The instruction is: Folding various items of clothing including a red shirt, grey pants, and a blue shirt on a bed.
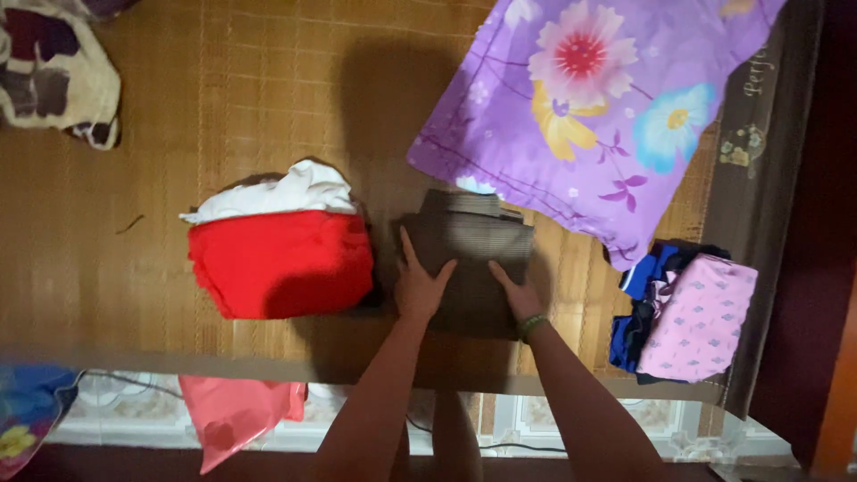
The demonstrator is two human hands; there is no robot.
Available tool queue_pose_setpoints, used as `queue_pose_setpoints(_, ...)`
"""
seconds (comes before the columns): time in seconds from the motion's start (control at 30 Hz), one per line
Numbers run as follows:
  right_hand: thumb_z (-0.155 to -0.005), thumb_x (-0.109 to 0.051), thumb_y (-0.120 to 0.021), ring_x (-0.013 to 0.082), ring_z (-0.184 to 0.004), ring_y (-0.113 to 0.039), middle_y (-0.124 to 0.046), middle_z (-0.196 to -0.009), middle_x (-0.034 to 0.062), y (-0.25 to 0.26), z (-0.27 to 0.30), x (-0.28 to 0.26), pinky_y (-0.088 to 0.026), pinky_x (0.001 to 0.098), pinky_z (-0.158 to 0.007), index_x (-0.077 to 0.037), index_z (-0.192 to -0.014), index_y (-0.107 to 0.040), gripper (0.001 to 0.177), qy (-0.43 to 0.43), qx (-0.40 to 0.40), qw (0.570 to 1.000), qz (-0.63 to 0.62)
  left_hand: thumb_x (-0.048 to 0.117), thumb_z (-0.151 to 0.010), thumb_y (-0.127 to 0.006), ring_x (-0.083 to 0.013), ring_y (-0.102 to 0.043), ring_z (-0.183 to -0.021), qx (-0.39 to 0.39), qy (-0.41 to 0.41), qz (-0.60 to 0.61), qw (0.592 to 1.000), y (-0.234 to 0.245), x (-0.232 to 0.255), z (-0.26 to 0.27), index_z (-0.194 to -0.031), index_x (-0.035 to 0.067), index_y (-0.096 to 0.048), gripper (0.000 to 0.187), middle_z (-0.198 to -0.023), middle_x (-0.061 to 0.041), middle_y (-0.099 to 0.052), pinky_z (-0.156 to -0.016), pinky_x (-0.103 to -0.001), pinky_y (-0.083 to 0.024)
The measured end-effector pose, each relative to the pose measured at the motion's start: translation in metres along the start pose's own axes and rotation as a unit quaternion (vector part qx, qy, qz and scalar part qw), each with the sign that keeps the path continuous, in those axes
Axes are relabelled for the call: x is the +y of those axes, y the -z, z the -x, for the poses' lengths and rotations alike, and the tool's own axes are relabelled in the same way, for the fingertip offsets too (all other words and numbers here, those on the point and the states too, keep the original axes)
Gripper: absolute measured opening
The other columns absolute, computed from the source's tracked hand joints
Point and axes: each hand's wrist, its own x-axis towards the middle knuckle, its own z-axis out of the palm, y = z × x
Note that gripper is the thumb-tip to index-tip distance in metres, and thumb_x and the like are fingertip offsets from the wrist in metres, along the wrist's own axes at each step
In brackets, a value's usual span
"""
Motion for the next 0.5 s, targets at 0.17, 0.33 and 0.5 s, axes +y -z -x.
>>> queue_pose_setpoints(0.17,-0.078,-0.053,-0.079,0.0303,-0.122,-0.062,-0.062,-0.138,0.0166,0.002,0.066,-0.046,-0.049,0.0433,-0.104,0.000,-0.142,-0.052,0.088,0.046,0.019,0.997,-0.063,0.047,-0.077,-0.084,-0.0361,-0.063,-0.125,0.038,-0.151,0.153,0.976,0.013,-0.026,0.011,-0.156,0.003,-0.028,0.107,-0.140,-0.024,-0.060,-0.102,-0.043,-0.051)
queue_pose_setpoints(0.33,-0.084,-0.045,-0.077,0.0278,-0.125,-0.056,-0.057,-0.141,0.0173,-0.046,0.126,-0.080,-0.044,0.0405,-0.107,0.001,-0.146,-0.046,0.083,0.170,0.064,0.978,-0.105,0.043,-0.077,-0.084,-0.0281,-0.075,-0.104,0.127,-0.138,0.125,0.974,0.133,0.003,0.083,-0.136,-0.002,-0.057,0.079,-0.113,-0.019,-0.076,-0.088,-0.038,-0.058)
queue_pose_setpoints(0.5,-0.095,-0.041,-0.073,0.0281,-0.125,-0.058,-0.061,-0.137,0.0162,-0.154,0.129,-0.131,-0.044,0.0391,-0.107,0.008,-0.134,-0.053,0.066,0.081,-0.055,0.994,-0.043,0.031,-0.086,-0.080,-0.0179,-0.075,-0.080,0.216,-0.155,0.195,0.944,0.218,-0.061,0.050,-0.116,0.001,-0.074,0.042,-0.097,-0.012,-0.082,-0.074,-0.033,-0.060)
